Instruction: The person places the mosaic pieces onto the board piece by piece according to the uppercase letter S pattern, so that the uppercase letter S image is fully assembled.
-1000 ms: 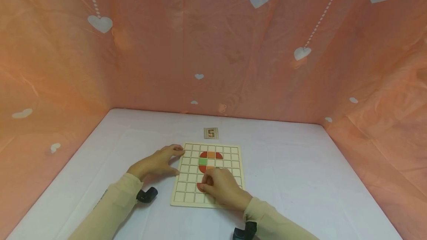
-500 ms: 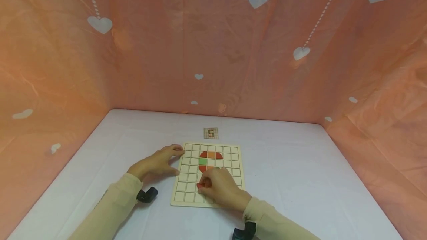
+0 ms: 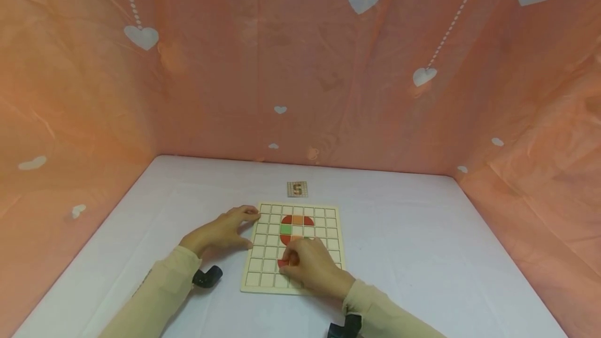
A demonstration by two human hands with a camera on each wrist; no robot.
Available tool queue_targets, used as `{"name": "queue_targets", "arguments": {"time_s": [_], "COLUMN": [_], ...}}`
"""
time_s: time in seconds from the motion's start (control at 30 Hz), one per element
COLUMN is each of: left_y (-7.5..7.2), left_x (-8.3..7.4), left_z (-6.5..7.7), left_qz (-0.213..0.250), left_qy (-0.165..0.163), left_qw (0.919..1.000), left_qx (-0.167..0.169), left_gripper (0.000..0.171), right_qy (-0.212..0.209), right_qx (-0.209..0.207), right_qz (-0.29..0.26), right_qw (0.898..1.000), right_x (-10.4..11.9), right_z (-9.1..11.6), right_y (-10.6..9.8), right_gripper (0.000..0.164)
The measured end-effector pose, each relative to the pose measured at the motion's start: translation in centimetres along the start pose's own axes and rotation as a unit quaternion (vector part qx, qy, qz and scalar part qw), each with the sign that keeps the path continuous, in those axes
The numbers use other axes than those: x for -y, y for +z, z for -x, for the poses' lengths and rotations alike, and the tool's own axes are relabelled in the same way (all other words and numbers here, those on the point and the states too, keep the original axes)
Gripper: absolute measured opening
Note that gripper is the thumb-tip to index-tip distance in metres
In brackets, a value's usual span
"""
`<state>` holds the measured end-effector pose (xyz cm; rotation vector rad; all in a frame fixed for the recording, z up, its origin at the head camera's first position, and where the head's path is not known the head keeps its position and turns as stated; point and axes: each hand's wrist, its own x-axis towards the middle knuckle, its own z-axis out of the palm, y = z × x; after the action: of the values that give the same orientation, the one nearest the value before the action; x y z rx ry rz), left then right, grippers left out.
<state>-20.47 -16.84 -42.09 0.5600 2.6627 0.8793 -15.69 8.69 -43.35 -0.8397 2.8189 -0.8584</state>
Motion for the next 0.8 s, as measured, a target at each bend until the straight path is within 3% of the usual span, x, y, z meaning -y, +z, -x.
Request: {"name": "queue_targets", "arguments": {"time_s": [0.37,0.63,0.8], "left_y": [0.0,0.1,0.2], "left_x": [0.3,0.2,0.1], "left_z": [-0.2,-0.2,-0.3], "left_qz": [-0.012,-0.014,-0.016], "left_qy": [0.021,0.009,-0.001], "left_qw": [0.9997,0.9999,0.9999], "left_qx": [0.001,0.0,-0.001], "left_gripper": [0.075,0.076,0.077], "right_qy": [0.008,-0.002,0.013], "right_qx": [0.015,-0.045,-0.085], "right_qz": [-0.052,-0.072,-0.084], "right_qw": [0.998,0.996,0.993], "right_x": [-0.4,-1.1,-1.5], "right_z": [0.1,-0.3,-0.4], "right_y": [-0.5,-2.9,-4.6], "right_gripper": [0.011,0.011,0.011]}}
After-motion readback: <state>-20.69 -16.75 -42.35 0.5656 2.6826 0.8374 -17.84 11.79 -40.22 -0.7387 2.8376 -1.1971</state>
